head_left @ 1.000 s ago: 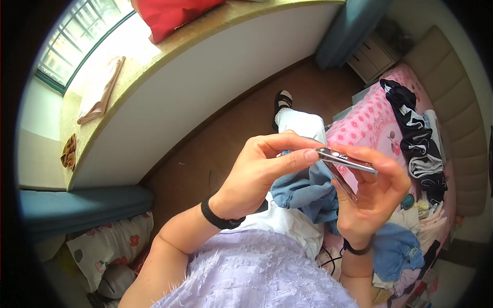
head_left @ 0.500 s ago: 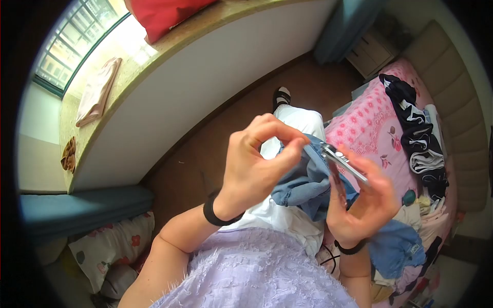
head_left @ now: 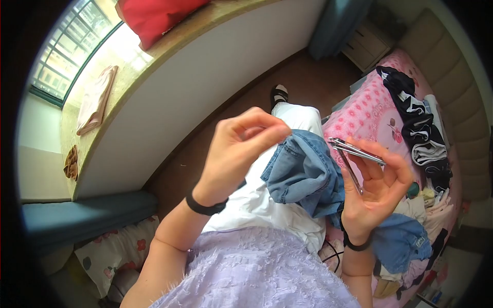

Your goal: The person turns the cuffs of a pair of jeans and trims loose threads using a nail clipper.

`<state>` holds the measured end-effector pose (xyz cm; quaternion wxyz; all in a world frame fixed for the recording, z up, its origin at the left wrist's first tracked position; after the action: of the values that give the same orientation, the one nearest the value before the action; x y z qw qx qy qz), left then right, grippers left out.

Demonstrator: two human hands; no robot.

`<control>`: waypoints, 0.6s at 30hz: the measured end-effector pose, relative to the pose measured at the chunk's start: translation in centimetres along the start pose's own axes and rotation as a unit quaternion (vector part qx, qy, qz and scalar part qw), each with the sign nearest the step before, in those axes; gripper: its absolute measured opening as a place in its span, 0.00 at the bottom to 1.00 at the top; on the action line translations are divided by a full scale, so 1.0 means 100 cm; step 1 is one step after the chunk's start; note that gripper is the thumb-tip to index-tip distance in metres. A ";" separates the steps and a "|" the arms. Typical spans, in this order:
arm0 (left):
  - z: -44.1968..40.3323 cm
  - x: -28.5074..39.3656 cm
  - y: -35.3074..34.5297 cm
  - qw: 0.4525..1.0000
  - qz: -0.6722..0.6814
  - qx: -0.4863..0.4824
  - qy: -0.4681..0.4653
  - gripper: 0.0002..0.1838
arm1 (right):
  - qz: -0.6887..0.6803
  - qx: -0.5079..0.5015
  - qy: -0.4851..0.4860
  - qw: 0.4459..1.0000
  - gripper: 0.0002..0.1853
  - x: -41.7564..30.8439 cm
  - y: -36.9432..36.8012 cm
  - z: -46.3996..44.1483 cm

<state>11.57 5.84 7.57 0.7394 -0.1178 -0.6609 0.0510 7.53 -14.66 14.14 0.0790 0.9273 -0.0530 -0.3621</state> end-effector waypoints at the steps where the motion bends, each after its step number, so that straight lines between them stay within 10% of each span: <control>1: -0.001 -0.006 -0.011 0.999 0.034 -0.020 0.019 0.08 | -0.011 0.001 -0.009 1.000 0.35 0.000 -0.002 0.001; 18: -0.007 -0.018 -0.038 0.998 -0.030 -0.049 0.034 0.06 | 0.128 -0.096 0.141 0.977 0.25 -0.026 -0.021 0.010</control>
<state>11.73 1.67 6.67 0.7559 -0.1355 -0.6404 -0.0075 5.00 -12.29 14.77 0.2200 0.9428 -0.1245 -0.2175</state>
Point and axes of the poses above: each hand's wrist, its own z-axis away from the middle knuckle, its own y-axis out of the back of the hand, x = y × z, the point moved 10 cm from there along -z, towards the middle knuckle, and after that the axes turned 7 degrees about y, right-handed, at the moved point
